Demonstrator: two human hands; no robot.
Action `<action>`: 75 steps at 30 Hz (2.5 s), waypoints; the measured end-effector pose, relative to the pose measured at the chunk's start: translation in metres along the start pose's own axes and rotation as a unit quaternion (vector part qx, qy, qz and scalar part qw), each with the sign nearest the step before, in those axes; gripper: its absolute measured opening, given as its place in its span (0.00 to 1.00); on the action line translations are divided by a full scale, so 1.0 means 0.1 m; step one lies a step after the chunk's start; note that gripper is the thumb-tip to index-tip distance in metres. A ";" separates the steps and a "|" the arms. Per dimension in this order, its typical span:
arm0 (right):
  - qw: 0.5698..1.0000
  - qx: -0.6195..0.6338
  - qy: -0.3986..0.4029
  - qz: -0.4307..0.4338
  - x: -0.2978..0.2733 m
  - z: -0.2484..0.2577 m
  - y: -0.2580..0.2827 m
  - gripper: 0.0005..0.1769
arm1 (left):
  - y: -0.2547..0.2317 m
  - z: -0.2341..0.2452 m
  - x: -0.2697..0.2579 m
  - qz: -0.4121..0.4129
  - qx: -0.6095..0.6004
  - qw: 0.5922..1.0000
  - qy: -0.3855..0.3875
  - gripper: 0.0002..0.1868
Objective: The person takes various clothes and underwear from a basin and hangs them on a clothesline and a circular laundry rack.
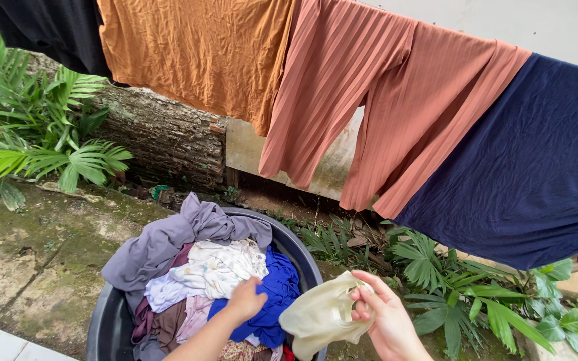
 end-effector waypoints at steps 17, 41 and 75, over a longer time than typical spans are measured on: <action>0.990 -0.138 0.029 -0.023 0.14 0.01 -0.29 0.21 | -0.17 0.77 0.05 -0.030 -0.289 0.949 0.125 0.24; 0.940 -0.285 0.187 0.006 0.02 -0.27 -0.36 0.09 | -0.04 -0.23 -0.41 0.127 -0.550 0.802 0.195 0.16; 0.925 -0.305 -0.141 0.177 -1.69 0.63 0.84 0.27 | -2.44 0.27 -0.72 -0.318 0.242 0.823 0.403 0.23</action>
Point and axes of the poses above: each hand's wrist, its own x-axis towards the middle knuckle, its own z-axis out of the back of the hand, y = z × x, the point moved 5 cm from there along x, towards the middle knuckle, and after that the axes turned 4 degrees about y, right-handed, at the moved point
